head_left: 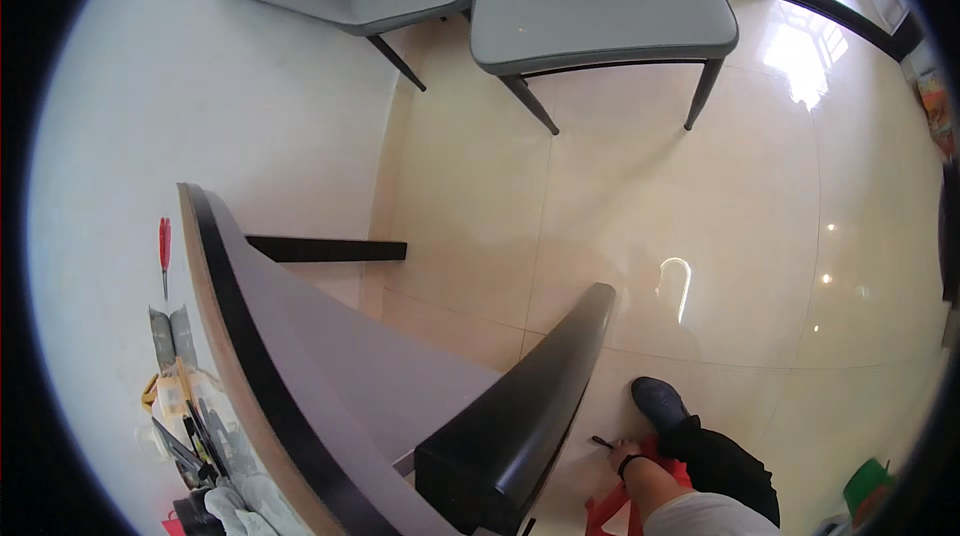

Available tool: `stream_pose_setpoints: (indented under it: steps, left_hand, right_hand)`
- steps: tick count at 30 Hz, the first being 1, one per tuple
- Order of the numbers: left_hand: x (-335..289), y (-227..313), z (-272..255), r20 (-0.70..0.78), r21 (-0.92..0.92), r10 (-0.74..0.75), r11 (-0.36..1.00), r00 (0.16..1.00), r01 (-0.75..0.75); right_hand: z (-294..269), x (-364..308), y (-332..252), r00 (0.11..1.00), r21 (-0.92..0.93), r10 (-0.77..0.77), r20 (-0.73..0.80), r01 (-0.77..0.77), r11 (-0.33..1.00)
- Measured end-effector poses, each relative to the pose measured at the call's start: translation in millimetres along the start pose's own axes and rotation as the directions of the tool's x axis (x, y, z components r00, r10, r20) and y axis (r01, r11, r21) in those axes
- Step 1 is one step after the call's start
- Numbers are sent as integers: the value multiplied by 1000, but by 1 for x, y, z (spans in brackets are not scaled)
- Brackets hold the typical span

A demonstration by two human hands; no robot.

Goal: Disassembling a small white desk fan using a screwdriver.

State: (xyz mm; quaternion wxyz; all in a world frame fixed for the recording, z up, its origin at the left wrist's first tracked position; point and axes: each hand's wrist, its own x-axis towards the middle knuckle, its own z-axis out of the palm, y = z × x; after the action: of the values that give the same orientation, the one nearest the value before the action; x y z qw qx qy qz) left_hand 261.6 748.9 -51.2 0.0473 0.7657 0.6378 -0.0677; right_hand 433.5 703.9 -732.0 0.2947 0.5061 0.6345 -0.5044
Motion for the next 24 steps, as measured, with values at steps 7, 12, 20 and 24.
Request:
stream_pose_setpoints:
  steps: [7,12,20,24]
  left_hand:
    - [0,4,-6,7,45,-7,999,1000,6]
    - [15,-2,-49,150,36,26,999,988,-32]
    - [41,-11,-106,337,56,51,996,940,-74]
    - [50,-17,-116,368,51,64,995,928,-89]
  right_hand:
    - [-19,-14,-5,992,-41,-111,59,114,993]
    - [18,9,2,986,60,16,165,-26,998]
    - [-17,-11,-14,997,2,-70,24,70,998]
    - [1,-7,-9,998,70,-42,-42,45,996]
